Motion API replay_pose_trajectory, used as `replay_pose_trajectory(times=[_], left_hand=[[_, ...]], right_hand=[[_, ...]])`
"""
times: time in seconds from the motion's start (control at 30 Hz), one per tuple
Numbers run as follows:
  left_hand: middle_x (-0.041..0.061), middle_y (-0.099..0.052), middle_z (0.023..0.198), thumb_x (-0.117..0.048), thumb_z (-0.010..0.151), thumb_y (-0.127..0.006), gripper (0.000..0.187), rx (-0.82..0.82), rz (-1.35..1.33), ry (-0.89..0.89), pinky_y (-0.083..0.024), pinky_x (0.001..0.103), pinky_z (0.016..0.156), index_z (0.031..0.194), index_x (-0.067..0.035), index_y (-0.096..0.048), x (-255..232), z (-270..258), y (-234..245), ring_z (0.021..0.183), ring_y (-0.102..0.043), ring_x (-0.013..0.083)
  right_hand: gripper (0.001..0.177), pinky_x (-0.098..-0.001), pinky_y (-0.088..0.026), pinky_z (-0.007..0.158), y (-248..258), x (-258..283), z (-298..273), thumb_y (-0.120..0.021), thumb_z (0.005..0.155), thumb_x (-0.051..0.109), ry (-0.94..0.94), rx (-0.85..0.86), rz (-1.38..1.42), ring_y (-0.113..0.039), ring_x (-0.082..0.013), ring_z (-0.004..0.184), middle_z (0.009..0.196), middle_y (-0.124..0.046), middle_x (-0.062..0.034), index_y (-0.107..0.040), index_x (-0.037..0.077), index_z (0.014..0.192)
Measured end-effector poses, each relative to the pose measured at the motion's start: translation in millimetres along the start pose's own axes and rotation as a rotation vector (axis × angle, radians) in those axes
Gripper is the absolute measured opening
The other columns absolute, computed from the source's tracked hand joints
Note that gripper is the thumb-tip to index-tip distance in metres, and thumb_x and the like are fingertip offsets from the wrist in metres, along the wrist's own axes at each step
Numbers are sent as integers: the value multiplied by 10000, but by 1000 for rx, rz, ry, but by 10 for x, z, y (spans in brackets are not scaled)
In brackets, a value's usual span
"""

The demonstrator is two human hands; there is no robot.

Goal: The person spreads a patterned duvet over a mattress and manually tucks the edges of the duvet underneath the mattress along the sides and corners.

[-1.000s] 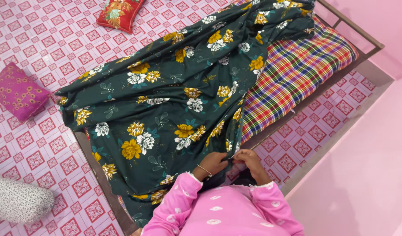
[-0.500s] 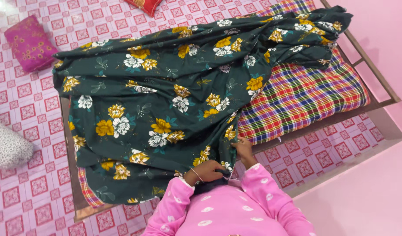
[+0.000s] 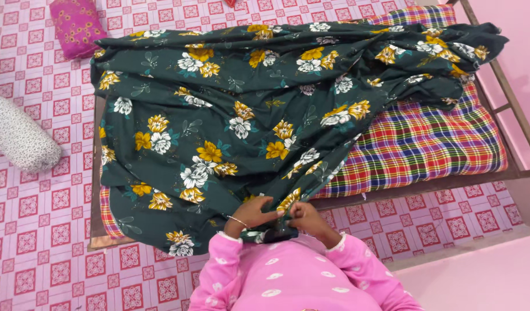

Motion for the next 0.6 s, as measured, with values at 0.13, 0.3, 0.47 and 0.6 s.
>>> replay_pose_trajectory(times=[0.13,0.3,0.47,0.6], left_hand=[[116,-737,906,-642,812,-692,637,323,66,205,-550,427,740,1109,-78,-690,-261,545,-423,821,-719,292],[145,-697,762,-367,878,-731,353,358,-226,-73,-487,363,614,930,-20,-704,-10,842,-921,665,-618,196],[130,-658,732,-220,870,-719,219,412,-192,-189,-475,357,613,939,-13,-704,44,771,-792,652,-581,149],[119,-663,700,-166,834,-711,185,551,-217,-193,-483,355,604,953,-25,-727,-229,586,-584,640,-576,141]], right_hand=[[329,-231,-489,655,-165,66,-172,-787,775,-125,-25,157,-54,-604,-61,752,840,-619,47,-603,78,958],[193,-248,-554,774,-188,437,-409,-750,854,-70,-40,282,26,-678,-73,856,914,-707,3,-646,60,952],[93,-296,-577,750,281,531,-276,-720,952,97,62,-286,146,-712,-171,774,864,-744,-133,-706,6,965],[290,-292,-522,740,711,418,-196,-763,912,129,174,-874,241,-667,-135,850,1009,-714,-72,-620,14,1137]])
Point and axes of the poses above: each hand's wrist, its own z-axis towards the middle knuckle, its own y-axis out of the back of the hand, x = y × z, the point moved 4 cm from there along z, towards the middle knuckle
